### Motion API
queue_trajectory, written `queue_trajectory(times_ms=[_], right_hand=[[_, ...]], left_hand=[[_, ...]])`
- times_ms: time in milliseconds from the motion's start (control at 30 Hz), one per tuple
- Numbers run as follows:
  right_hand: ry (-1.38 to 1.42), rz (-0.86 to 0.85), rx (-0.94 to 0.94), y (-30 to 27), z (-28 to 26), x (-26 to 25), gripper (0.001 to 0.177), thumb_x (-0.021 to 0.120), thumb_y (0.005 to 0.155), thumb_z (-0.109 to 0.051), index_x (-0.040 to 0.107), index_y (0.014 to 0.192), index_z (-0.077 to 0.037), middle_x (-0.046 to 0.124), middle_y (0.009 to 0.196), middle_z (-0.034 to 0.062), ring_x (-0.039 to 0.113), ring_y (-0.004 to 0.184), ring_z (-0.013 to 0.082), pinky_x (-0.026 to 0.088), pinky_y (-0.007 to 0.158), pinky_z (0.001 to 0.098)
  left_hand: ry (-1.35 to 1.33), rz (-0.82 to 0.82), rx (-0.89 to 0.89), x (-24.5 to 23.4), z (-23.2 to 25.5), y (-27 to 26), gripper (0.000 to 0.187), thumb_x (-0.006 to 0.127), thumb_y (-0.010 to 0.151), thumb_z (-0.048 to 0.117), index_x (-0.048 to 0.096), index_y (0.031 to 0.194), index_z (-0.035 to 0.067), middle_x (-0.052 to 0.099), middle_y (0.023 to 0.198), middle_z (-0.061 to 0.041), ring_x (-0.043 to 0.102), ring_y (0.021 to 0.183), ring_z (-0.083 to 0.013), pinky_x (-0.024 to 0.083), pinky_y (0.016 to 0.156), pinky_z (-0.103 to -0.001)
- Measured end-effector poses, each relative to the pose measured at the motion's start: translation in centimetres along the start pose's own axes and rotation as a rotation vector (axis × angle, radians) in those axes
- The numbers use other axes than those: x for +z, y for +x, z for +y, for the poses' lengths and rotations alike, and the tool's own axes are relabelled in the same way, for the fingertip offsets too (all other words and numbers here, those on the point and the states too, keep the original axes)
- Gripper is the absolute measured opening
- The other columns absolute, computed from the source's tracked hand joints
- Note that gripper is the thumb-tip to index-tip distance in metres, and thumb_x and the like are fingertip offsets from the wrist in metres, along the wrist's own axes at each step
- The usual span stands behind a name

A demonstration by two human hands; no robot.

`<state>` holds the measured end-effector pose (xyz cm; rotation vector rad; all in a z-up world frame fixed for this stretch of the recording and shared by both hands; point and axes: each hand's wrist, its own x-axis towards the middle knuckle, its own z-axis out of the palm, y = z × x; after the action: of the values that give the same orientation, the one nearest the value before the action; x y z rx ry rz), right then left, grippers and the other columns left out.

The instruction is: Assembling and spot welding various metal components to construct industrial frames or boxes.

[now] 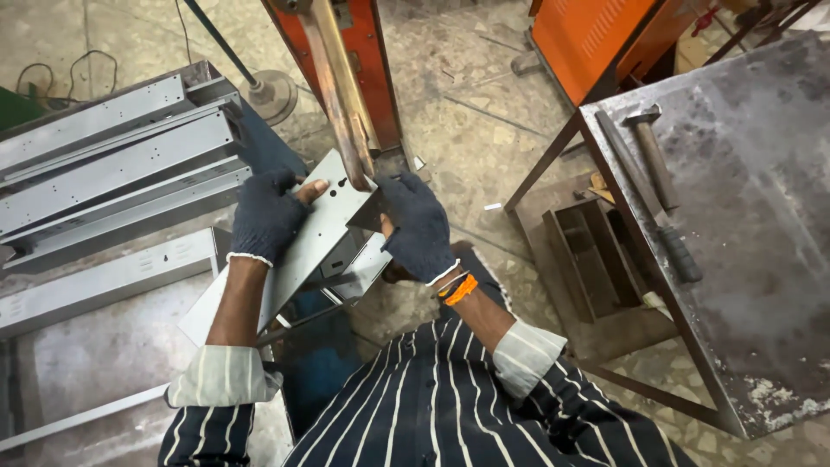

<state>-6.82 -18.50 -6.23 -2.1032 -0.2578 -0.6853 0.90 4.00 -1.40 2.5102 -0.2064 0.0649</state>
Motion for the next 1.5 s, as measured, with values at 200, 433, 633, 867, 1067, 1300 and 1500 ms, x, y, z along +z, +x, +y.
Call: queue_trajectory(times_ms=[200,433,633,867,1067,1300,1500], right_hand=[[0.042,-0.025,0.024,-0.7,0.5,-0.3,0.058,0.067,0.075,-0.003,0.062,0.132,-0.009,0.064,0.126,0.021,0.063,0.117,0.042,0.053,0.1,0.0456],[-0.057,-0.072,-0.019,-1.2,0.5,-3.3,0.061,0.067,0.069,-0.001,0.068,0.129,-0.013,0.07,0.124,0.0135,0.06,0.121,0.0403,0.051,0.104,0.0473],[-0.014,-0.132,-0.007,-2.3,2.7,-5.9,0.058,0.07,0.076,0.001,0.067,0.132,-0.013,0.065,0.132,0.0159,0.061,0.128,0.0371,0.05,0.106,0.0435],[0.143,-0.541,0.103,-5.7,6.4,-6.0,0.073,0.069,0.07,0.0,0.054,0.141,-0.008,0.06,0.141,0.0194,0.054,0.133,0.0361,0.045,0.11,0.0411],[0.22,-0.643,0.299,-10.4,8.8,-7.3,0.075,0.07,0.069,-0.002,0.053,0.142,-0.005,0.063,0.14,0.0173,0.059,0.134,0.0305,0.047,0.11,0.038],[0.202,-0.619,0.519,-14.7,9.9,-10.2,0.063,0.085,0.078,-0.023,0.064,0.135,-0.007,0.072,0.129,0.0151,0.068,0.12,0.0258,0.053,0.1,0.0368],[0.174,-0.52,0.565,-19.3,16.3,-9.8,0.064,0.092,0.071,-0.026,0.068,0.126,-0.003,0.075,0.116,0.0144,0.072,0.105,0.0238,0.058,0.085,0.0368]], left_hand=[[-0.113,0.016,-0.008,-0.4,0.6,0.1,0.05,0.08,0.085,0.048,0.075,0.093,-0.001,0.07,0.074,-0.021,0.068,0.065,-0.0235,0.05,0.062,-0.041],[-0.275,0.044,-0.08,0.2,1.5,-2.9,0.05,0.075,0.095,0.04,0.064,0.071,-0.003,0.048,0.058,-0.006,0.043,0.058,-0.0091,0.034,0.052,-0.035],[-0.258,0.123,0.018,0.3,3.4,-6.2,0.048,0.076,0.098,0.032,0.061,0.07,-0.005,0.045,0.056,-0.007,0.042,0.056,-0.012,0.034,0.054,-0.037],[-0.301,0.039,-0.184,1.7,7.0,-9.3,0.044,0.071,0.098,0.036,0.07,0.079,-0.004,0.056,0.057,-0.009,0.05,0.054,-0.0123,0.04,0.053,-0.038],[-0.364,-0.06,-0.108,4.6,8.6,-11.0,0.05,0.065,0.099,0.045,0.074,0.088,-0.002,0.067,0.062,-0.01,0.061,0.06,-0.0117,0.047,0.058,-0.035],[-0.258,-0.195,-0.105,6.5,11.3,-11.5,0.056,0.063,0.096,0.052,0.079,0.088,-0.001,0.066,0.06,-0.012,0.063,0.055,-0.0151,0.047,0.057,-0.035],[-0.445,-0.296,-0.159,4.6,12.5,-11.0,0.054,0.06,0.096,0.051,0.081,0.084,0.003,0.061,0.055,-0.002,0.054,0.053,-0.01,0.044,0.054,-0.031]])
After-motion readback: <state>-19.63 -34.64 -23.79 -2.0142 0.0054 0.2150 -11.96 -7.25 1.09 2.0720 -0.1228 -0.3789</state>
